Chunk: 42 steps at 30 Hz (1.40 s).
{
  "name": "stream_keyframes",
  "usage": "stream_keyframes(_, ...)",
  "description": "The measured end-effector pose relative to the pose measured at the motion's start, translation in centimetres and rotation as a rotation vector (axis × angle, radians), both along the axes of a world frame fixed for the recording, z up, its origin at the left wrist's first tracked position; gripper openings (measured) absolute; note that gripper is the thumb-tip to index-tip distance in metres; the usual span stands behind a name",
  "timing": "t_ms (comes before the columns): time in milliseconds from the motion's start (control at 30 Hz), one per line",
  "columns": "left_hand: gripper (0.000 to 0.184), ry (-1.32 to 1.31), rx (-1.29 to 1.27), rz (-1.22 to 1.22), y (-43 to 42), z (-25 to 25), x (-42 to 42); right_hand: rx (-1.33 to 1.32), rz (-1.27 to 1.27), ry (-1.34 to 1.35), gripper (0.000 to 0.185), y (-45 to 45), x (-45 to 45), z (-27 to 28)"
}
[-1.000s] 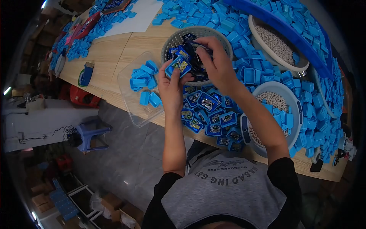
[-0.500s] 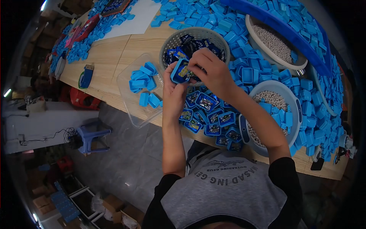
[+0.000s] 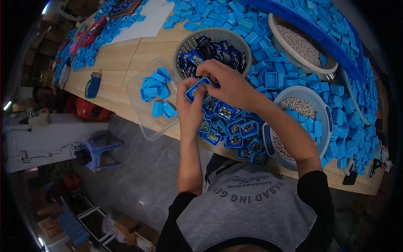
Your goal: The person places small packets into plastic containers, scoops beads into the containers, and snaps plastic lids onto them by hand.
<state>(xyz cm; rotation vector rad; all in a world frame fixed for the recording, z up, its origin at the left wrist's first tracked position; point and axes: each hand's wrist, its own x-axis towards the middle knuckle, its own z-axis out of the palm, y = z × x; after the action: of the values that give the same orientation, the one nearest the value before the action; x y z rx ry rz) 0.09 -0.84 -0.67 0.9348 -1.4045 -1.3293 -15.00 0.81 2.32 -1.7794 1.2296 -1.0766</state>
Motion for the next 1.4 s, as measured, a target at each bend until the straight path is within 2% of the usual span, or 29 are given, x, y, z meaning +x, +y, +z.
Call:
stream_keyframes(100, 0.011, -0.306, -0.171, -0.036, 1.4, -0.9, 0.3, 0.353, 0.260, -0.135, 0.039, -1.2, -3.2, 0.1)
stream_keyframes(133, 0.010, -0.429, -0.233, -0.059, 1.9, -0.8, 0.4, 0.364, 0.244, -0.115, 0.039, -2.0, -4.1, 0.1)
stream_keyframes(167, 0.013, -0.621, -0.483, -0.130, 2.6, -0.1, 0.3, 0.319, 0.100, 0.012, 0.041, -3.2, -4.8, -0.7)
stream_keyframes(200, 0.014, -0.672, -0.552, -0.124, 3.3, -0.3, 0.0, 0.271, -0.047, 0.135, 0.043, -4.2, -5.1, -1.9)
stream_keyframes(267, 0.015, -0.766, -0.696, -0.113, 4.6, -0.9, -1.2, 0.201, -0.145, 0.495, 0.046, -5.8, -5.0, -4.4)
stream_keyframes(300, 0.016, -0.792, -0.700, -0.115, 5.0, -1.6, -1.7, 0.162, -0.197, 0.675, 0.047, -6.4, -4.8, -5.6)
stream_keyframes(400, 0.019, -0.802, -0.690, -0.119, 5.3, -2.8, -2.2, 0.214, -0.244, 0.859, 0.052, -7.6, -3.0, -8.5)
stream_keyframes(433, 0.019, -0.758, -0.672, -0.118, 5.2, -2.5, -2.1, 0.112, -0.306, 0.911, 0.045, -7.6, -2.4, -9.3)
stream_keyframes(467, 0.020, -0.716, -0.653, -0.117, 5.0, -2.2, -1.8, 0.137, -0.298, 0.866, 0.040, -8.1, -2.3, -9.9)
stream_keyframes(533, 0.020, -0.676, -0.630, 0.043, 2.6, -1.6, 0.2, 0.192, -0.282, 0.777, 0.031, -9.1, -2.6, -10.6)
stream_keyframes(567, 0.020, -0.630, -0.573, 0.135, 1.0, -1.5, 1.7, 0.117, -0.272, 0.756, 0.021, -8.6, -2.8, -9.9)
stream_keyframes(600, 0.019, -0.579, -0.515, 0.229, -0.7, -1.6, 3.5, 0.135, -0.272, 0.747, 0.019, -8.3, -3.3, -9.0)
stream_keyframes(667, 0.021, -0.923, -0.293, 0.340, -3.7, -2.8, 7.8, 0.166, -0.268, 0.734, 0.015, -7.8, -4.2, -7.9)
stream_keyframes(733, 0.025, -1.404, -0.101, 0.311, -6.5, -6.0, 11.7, 0.146, -0.250, 0.554, 0.011, -7.8, -5.3, -8.1)
stream_keyframes(800, 0.028, -1.471, 0.011, 0.179, -7.2, -7.4, 13.3, 0.092, -0.240, 0.311, 0.018, -7.5, -6.0, -7.6)
stream_keyframes(833, 0.029, -1.501, 0.066, 0.108, -7.4, -7.9, 13.5, 0.139, -0.212, 0.346, 0.016, -7.5, -6.2, -7.3)
stream_keyframes(933, 0.031, -1.486, 0.117, 0.032, -7.0, -7.6, 13.0, 0.348, -0.173, -0.199, 0.016, -6.9, -5.7, -6.9)
stream_keyframes(1033, 0.030, -1.445, 0.024, 0.181, -7.7, -7.7, 13.6, 0.336, -0.149, -0.212, 0.021, -5.9, -5.0, -5.0)
stream_keyframes(1133, 0.026, -0.598, 0.026, 0.392, -7.1, -6.1, 13.3, 0.331, -0.169, -0.229, 0.019, -4.9, -4.1, -3.6)
stream_keyframes(1167, 0.023, -0.291, 0.011, 0.362, -7.1, -5.9, 13.0, 0.346, -0.138, -0.262, 0.020, -4.5, -3.7, -3.0)
stream_keyframes(1233, 0.025, -0.018, 0.050, 0.285, -5.7, -3.7, 10.3, 0.379, -0.069, -0.329, 0.021, -3.7, -2.3, -1.8)
stream_keyframes(1267, 0.027, 0.118, 0.070, 0.248, -4.6, -2.3, 8.5, 0.382, -0.003, -0.368, 0.015, -3.1, -1.3, -1.3)
stream_keyframes(1333, 0.032, 0.208, 0.064, 0.212, -2.7, 0.1, 4.9, 0.397, 0.011, -0.415, 0.016, -1.9, 1.1, -0.9)
stream_keyframes(1400, 0.038, 0.298, 0.100, 0.190, -1.8, 0.3, 2.9, 0.314, -0.008, -0.398, 0.020, -1.8, 2.7, -1.7)
